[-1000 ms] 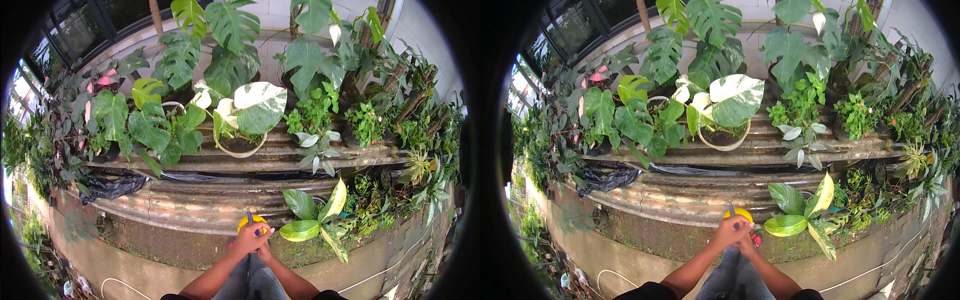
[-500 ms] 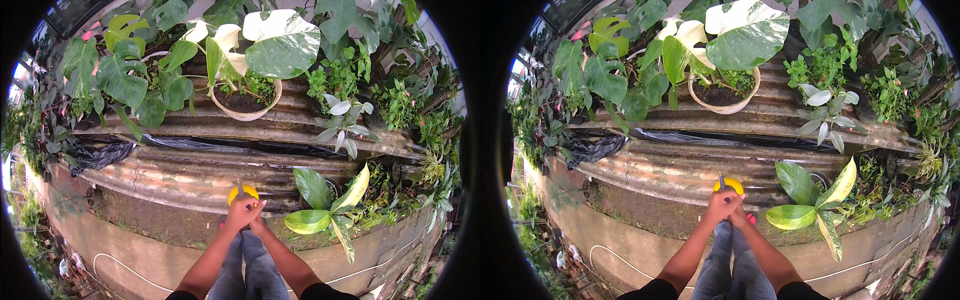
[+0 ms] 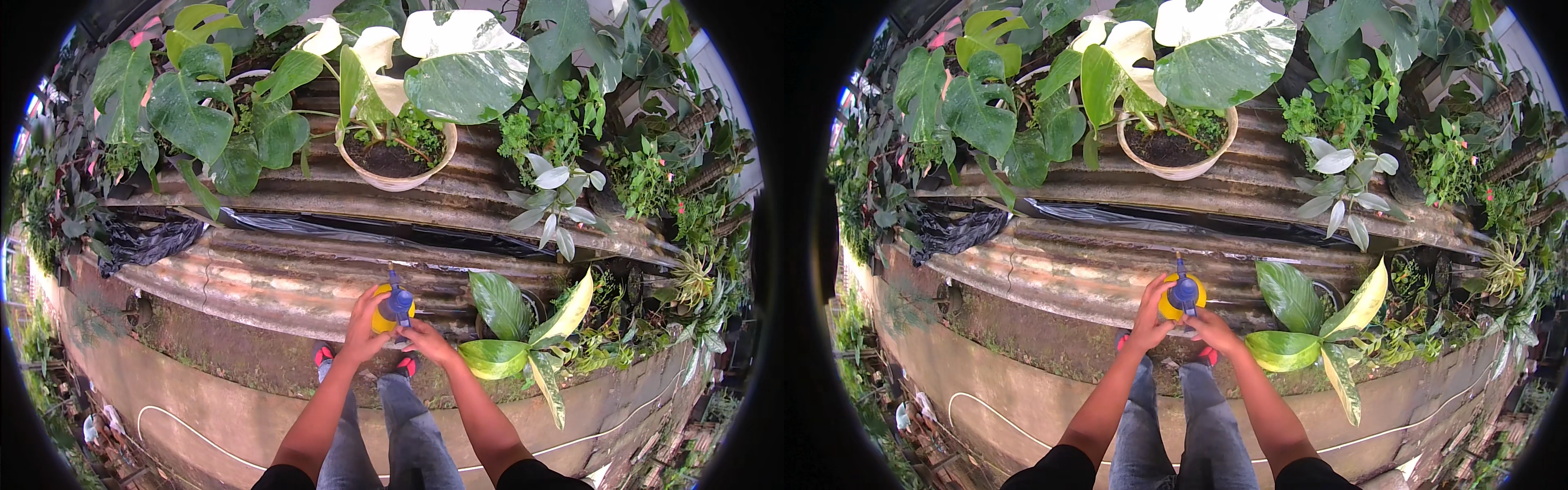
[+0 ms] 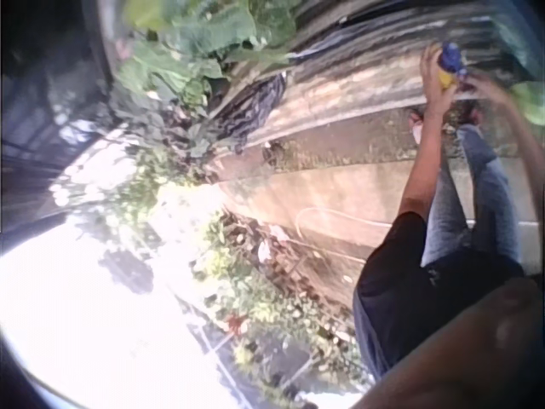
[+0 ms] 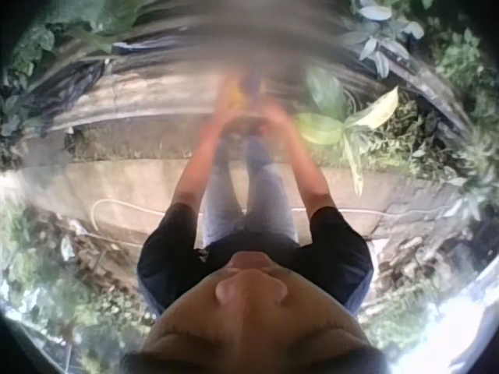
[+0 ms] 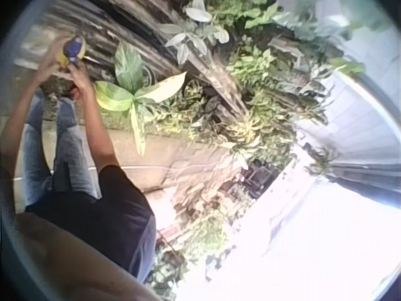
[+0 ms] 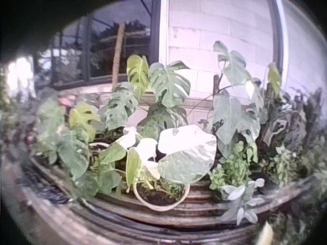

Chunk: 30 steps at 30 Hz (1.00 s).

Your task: The person uses a yellow handheld pressure sprayer to mist water onto various potted plants arranged on tiered wooden shelves. The person moves along the shelving unit, spraying leaves and soil of multiple plants in sequence.

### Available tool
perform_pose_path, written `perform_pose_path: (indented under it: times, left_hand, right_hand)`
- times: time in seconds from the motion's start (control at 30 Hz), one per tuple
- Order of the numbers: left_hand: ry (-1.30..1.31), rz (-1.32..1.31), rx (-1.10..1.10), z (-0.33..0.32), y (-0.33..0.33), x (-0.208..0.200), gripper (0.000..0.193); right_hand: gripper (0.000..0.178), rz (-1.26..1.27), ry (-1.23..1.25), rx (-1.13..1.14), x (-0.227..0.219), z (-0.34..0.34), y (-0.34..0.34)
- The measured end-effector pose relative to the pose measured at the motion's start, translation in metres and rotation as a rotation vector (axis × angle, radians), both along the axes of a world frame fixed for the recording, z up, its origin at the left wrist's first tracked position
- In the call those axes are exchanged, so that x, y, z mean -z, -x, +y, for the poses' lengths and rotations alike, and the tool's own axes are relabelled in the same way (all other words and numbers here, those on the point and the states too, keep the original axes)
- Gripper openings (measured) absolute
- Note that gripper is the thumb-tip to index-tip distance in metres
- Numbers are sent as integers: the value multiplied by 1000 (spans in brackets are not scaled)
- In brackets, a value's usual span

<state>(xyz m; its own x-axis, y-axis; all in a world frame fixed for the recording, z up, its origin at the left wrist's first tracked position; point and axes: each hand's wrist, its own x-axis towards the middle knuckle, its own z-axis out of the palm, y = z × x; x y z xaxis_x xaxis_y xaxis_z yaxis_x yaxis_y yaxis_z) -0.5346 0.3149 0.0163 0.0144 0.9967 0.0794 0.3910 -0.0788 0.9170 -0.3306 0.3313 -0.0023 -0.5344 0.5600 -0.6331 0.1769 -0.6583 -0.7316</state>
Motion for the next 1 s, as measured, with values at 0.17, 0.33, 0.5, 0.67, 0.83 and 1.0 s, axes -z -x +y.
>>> perform_pose_path:
  times: [0.17, 0.33, 0.5, 0.67, 0.83, 1.0]
  left_hand:
    - [-33, 102, 98, 7, -1, 9, 73]
    - [-94, -45, 140, 3, 11, 0, 63]
    - [-66, -5, 164, 18, 16, 5, 63]
    - [-57, -14, 152, 29, 28, 13, 64]
    - [-78, 11, 105, 40, 19, 11, 63]
    - [6, -144, 101, 59, 20, 9, 49]
  right_hand:
    - [34, 216, 119, 190, 9, -15, 24]
    - [32, 270, -68, 221, 10, -36, 36]
    - [27, 278, 46, 276, 20, -34, 42]
    - [36, -259, -391, 84, -6, -10, 41]
    - [46, -656, -798, 141, -119, 37, 69]
    - [36, -909, -985, -177, -119, 49, 97]
